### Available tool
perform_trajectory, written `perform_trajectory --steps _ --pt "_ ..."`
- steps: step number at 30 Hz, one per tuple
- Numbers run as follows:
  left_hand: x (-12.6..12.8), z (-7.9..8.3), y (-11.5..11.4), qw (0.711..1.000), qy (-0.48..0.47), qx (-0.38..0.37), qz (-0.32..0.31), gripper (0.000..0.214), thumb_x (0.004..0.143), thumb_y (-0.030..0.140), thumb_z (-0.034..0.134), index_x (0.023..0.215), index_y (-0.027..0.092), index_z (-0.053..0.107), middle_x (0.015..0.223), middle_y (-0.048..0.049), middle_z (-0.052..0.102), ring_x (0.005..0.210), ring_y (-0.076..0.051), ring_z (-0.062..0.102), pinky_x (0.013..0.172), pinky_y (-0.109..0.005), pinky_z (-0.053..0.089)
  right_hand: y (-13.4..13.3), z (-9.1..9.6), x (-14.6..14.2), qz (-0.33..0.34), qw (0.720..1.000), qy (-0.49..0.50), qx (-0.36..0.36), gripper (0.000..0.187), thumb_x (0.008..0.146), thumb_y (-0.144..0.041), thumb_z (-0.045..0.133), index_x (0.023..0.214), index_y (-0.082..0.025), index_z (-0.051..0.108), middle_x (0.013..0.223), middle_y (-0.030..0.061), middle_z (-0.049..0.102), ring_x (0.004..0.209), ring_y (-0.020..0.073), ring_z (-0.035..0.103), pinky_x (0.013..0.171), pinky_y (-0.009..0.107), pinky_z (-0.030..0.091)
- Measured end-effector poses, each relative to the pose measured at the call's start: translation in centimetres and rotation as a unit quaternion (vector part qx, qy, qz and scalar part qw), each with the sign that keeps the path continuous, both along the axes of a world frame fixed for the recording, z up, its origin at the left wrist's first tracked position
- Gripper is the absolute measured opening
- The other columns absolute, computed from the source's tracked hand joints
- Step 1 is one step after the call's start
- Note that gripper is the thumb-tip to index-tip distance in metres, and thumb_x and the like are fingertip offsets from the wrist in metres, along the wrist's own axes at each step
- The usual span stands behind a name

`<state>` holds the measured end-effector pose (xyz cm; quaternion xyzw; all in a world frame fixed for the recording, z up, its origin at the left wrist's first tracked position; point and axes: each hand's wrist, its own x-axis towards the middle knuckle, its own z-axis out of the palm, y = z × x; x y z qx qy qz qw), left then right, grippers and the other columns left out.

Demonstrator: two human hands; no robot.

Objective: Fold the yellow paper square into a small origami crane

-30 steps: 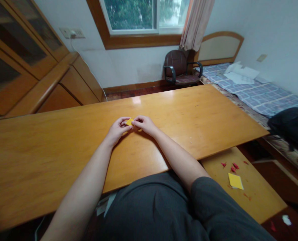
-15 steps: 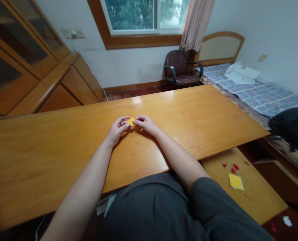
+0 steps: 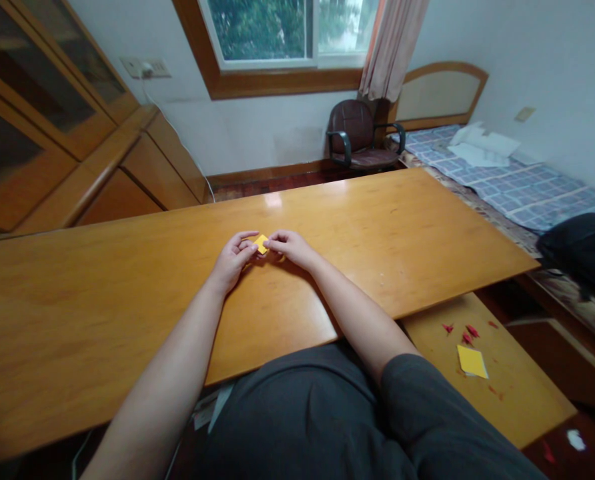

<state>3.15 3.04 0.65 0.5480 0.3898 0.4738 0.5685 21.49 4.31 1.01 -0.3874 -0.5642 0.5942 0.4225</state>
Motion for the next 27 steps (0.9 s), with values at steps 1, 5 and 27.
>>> perform_trajectory --steps 1,5,27 --pt "0.00 0.01 0.00 1.000 -0.001 -0.004 -0.002 0.050 0.074 0.036 0.072 0.119 0.018 0.055 0.073 0.0027 0.062 0.071 -0.014 0.064 0.067 -0.025 0.052 0.02 -0.08 -0.01 0.001 1.000 0.002 -0.001 0.037 0.069 -0.048 0.074 0.076 -0.014 0.061 0.063 -0.0027 0.057 0.057 0.0086 0.048 0.056 0.022 0.038" --pt "0.05 0.11 0.05 1.000 0.009 -0.013 -0.005 0.056 0.069 0.032 0.077 0.119 0.018 0.055 0.072 0.0039 0.061 0.069 -0.013 0.063 0.067 -0.024 0.051 0.12 -0.43 -0.07 0.007 1.000 0.005 -0.002 0.037 0.070 -0.049 0.073 0.078 -0.015 0.060 0.064 -0.0025 0.058 0.056 0.0084 0.048 0.054 0.021 0.039" --pt "0.12 -0.40 0.56 0.999 0.050 -0.006 0.008 0.058 0.065 0.028 0.078 0.118 0.018 0.058 0.068 0.0058 0.056 0.062 -0.011 0.056 0.064 -0.023 0.045 0.06 -0.25 -0.28 -0.004 1.000 -0.005 -0.002 0.037 0.069 -0.048 0.073 0.077 -0.015 0.060 0.061 -0.0030 0.056 0.054 0.0084 0.049 0.051 0.021 0.041"
